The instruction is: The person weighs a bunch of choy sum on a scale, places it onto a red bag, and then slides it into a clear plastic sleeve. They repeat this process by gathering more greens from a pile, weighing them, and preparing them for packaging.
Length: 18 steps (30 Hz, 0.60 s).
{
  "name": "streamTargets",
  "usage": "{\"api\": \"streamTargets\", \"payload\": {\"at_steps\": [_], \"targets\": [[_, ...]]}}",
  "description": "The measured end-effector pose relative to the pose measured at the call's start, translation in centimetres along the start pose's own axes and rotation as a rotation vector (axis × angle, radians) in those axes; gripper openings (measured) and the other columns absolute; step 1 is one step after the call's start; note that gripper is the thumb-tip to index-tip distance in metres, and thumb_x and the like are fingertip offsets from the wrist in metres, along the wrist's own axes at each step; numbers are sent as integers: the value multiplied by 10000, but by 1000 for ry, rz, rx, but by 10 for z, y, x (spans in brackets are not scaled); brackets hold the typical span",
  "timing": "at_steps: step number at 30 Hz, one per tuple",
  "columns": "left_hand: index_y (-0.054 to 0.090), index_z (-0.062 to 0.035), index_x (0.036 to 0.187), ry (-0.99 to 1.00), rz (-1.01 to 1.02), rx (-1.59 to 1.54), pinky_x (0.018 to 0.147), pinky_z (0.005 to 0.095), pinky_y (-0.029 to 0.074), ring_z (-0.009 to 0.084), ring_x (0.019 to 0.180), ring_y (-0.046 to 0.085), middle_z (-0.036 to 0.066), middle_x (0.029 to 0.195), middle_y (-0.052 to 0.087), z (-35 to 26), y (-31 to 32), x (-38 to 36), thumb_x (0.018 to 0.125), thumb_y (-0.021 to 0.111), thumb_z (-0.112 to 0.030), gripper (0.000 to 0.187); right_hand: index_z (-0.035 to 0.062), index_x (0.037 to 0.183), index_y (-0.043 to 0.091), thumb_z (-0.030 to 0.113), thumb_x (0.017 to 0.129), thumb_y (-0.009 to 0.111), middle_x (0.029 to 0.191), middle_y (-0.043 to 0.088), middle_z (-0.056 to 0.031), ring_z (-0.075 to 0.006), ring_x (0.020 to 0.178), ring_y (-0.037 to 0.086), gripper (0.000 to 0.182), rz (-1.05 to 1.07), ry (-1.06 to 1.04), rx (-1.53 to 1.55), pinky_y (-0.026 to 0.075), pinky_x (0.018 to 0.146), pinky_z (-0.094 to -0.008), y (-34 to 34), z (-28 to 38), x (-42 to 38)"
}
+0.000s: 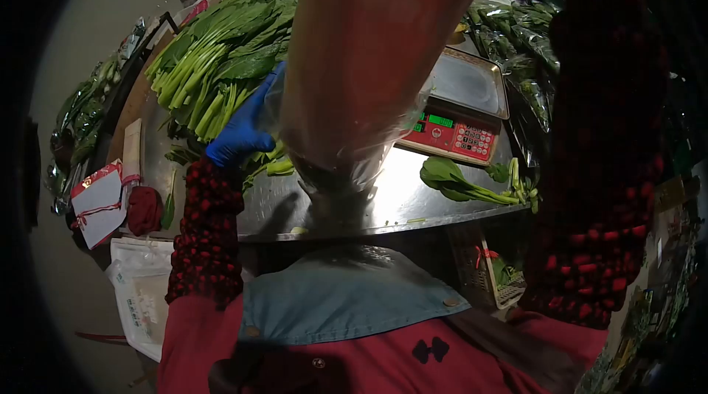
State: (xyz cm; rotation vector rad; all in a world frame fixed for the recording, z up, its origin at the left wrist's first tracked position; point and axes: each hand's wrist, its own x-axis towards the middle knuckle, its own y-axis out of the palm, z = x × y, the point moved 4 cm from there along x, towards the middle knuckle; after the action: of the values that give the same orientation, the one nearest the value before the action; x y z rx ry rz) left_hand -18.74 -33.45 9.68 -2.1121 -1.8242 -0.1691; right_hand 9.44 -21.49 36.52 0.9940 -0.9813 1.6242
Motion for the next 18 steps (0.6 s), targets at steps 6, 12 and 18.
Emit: {"api": "streamTargets", "payload": {"at_steps": [6, 12, 18], "targets": [[470, -12, 1197, 5, -66, -17, 928, 332, 392, 217, 1105, 491, 118, 1203, 517, 36, 20, 0, 731, 665, -101, 513, 46, 1027, 605, 164, 870, 518, 995, 624, -148, -281, 914, 587, 215, -391, -41, -500, 463, 801, -344, -102, -50, 34], [604, 3, 1022, 128, -399, -525, 681, 291, 496, 161, 732, 615, 92, 864, 649, 6, 2, 22, 888, 505, -151, 227, 59, 1029, 601, 196, 891, 467, 997, 616, -177, -324, 913, 582, 236, -276, 505, -1198, 463, 800, -373, -139, -240, -50], [610, -16, 982, 97, -523, -422, 728, 295, 487, 163, 828, 604, 71, 904, 644, -3, -18, 55, 911, 487, -226, 254, 38, 1014, 575, 215, 864, 516, 974, 609, -143, -275, 862, 597, 239, -602, 1051, 39, 498, 694, -415, -30, -263, -180]]}}
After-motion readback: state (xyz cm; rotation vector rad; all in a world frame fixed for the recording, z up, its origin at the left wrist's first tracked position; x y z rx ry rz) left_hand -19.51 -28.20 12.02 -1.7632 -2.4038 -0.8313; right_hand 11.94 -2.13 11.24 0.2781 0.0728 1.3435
